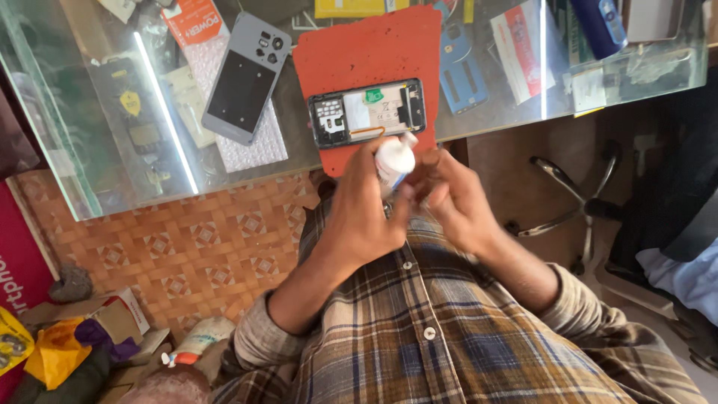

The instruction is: The person unscrews a smartphone back cover with a screwdriver, tests a feature phone by pressing its buttons and checking its screen, then applies adhesive from a tube onto the phone frame and wipes the frame with a cloth before handling small parts with tweezers.

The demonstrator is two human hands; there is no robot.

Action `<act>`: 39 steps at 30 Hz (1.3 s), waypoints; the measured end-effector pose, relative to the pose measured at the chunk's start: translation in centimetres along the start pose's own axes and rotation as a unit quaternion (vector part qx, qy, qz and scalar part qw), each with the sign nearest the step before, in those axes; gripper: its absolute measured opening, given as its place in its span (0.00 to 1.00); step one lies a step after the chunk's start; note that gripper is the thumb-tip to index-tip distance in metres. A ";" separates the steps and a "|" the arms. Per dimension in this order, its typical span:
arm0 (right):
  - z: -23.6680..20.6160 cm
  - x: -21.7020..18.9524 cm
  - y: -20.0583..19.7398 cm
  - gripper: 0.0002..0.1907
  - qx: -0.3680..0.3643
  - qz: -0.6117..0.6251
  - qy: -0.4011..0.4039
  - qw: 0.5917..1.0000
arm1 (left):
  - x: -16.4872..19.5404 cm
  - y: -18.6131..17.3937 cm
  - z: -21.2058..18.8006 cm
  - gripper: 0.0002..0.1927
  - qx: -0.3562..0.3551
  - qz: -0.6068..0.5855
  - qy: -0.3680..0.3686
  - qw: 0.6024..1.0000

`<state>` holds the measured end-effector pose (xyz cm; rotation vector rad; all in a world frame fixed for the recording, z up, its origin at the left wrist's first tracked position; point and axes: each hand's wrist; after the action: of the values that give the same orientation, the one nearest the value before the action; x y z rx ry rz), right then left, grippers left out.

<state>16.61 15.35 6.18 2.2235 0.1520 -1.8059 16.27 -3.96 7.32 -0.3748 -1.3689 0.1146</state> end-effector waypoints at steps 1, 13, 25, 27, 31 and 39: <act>0.0 0.2 -0.1 0.23 -0.022 -0.002 -0.041 0.999 | 0.1 0.2 0.2 0.35 -0.009 -0.108 -0.035 0.994; 7.0 -1.9 -22.4 0.13 0.367 -0.446 -0.084 0.812 | -4.4 -2.1 -0.8 0.14 0.164 0.085 -0.019 0.983; 15.2 -2.4 -27.1 0.09 0.250 -0.663 0.081 0.702 | -11.6 -13.1 3.6 0.43 0.191 0.409 -0.070 0.890; 14.6 -2.8 -25.0 0.08 0.270 -0.634 0.031 0.724 | -11.8 -13.8 3.8 0.36 0.189 0.382 -0.067 0.902; 11.3 -2.4 -14.7 0.07 0.311 -0.435 -0.157 0.830 | -10.1 -14.7 3.8 0.12 0.210 0.215 -0.084 0.950; 7.5 -3.0 1.4 0.21 0.111 -0.252 -0.223 0.935 | 4.1 -19.2 -0.4 0.10 -0.079 -0.068 -0.122 0.987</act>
<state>9.29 12.18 7.90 1.9553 0.4812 -2.6749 14.91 -20.77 17.30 -0.4073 -1.6468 -0.0638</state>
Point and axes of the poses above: each hand's wrist, its own z-axis towards the middle knuckle, its own y-axis out of the palm, x = y × z, and after that the axes turned 5 degrees about x, right-handed
